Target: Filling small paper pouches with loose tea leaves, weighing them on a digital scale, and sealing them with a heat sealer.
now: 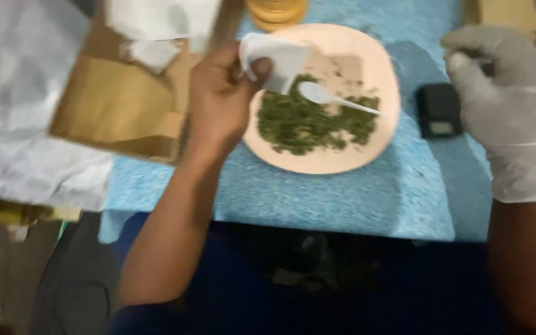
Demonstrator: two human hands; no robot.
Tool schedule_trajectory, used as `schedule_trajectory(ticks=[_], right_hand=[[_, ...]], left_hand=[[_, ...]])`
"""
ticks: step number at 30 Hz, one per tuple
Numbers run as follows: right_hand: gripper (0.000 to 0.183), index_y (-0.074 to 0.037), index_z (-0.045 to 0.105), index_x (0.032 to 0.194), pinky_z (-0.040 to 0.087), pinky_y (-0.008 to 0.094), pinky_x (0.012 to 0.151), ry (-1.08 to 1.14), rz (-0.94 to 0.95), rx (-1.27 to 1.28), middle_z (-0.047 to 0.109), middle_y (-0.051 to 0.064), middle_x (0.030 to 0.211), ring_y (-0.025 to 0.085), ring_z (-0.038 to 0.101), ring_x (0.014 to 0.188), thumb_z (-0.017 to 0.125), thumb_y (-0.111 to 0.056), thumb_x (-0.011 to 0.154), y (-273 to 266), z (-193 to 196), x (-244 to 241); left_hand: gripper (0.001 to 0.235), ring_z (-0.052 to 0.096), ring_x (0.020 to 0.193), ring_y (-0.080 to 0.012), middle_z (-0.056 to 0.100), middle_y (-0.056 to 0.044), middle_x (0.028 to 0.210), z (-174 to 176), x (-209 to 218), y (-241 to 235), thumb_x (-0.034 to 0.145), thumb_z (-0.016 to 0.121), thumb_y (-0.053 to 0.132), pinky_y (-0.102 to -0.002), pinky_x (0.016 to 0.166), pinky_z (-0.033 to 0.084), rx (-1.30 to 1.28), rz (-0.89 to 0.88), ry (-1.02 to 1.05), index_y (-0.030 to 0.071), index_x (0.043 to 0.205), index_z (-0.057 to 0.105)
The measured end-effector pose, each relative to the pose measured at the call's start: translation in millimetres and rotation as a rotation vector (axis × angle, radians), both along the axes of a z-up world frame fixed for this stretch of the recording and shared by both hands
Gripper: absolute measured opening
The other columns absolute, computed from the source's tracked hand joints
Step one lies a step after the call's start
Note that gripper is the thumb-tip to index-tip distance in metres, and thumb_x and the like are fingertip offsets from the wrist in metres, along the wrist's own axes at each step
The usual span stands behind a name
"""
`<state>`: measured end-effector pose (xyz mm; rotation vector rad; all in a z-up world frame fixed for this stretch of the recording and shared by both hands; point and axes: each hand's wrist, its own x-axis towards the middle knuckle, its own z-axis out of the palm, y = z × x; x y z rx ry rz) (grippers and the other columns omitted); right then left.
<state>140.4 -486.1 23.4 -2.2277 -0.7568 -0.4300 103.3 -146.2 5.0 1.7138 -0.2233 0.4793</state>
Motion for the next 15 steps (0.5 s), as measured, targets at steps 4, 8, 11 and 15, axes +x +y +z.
schedule_trajectory(ticks=[4, 8, 11, 15], right_hand=[[0.015, 0.007, 0.076, 0.126, 0.054, 0.045, 0.101, -0.107, -0.147, -0.189, 0.071, 0.019, 0.107, 0.030, 0.064, 0.094, 0.064, 0.011, 0.119, -43.6, -25.7, -19.6], [0.036, 0.007, 0.072, 0.120, 0.048, 0.054, 0.115, -0.136, -0.162, -0.133, 0.067, 0.028, 0.130, 0.042, 0.063, 0.123, 0.054, 0.023, 0.094, -84.3, -74.2, -24.4], [0.031, 0.007, 0.073, 0.111, 0.048, 0.050, 0.108, -0.107, -0.202, -0.078, 0.066, 0.025, 0.129, 0.040, 0.062, 0.120, 0.053, 0.020, 0.090, -84.2, -78.0, -31.7], [0.037, 0.005, 0.073, 0.111, 0.054, 0.052, 0.104, -0.153, -0.190, -0.055, 0.064, 0.023, 0.130, 0.042, 0.064, 0.119, 0.051, 0.022, 0.087, -85.4, -88.7, -27.5]], left_hand=[[0.032, 0.043, 0.076, -0.0079, 0.048, 0.006, 0.075, -14.1, -0.8, -22.7, 0.097, 0.067, 0.037, -0.026, 0.068, 0.033, 0.020, 0.010, 0.024, 0.015, 0.078, 0.054], [0.018, 0.048, 0.079, -0.0079, 0.057, 0.005, 0.082, -20.1, 1.1, -48.0, 0.095, 0.069, 0.028, -0.025, 0.071, 0.040, 0.012, 0.001, 0.108, 0.011, 0.091, 0.065], [0.017, 0.048, 0.081, -0.0103, 0.055, 0.004, 0.082, -22.6, 4.1, -70.3, 0.099, 0.065, 0.027, -0.032, 0.070, 0.041, 0.001, -0.034, 0.107, 0.011, 0.100, 0.069], [0.018, 0.046, 0.077, -0.0110, 0.051, 0.004, 0.076, -17.6, 17.5, -95.1, 0.098, 0.066, 0.027, -0.028, 0.068, 0.039, 0.033, 0.041, 0.129, 0.012, 0.090, 0.062]])
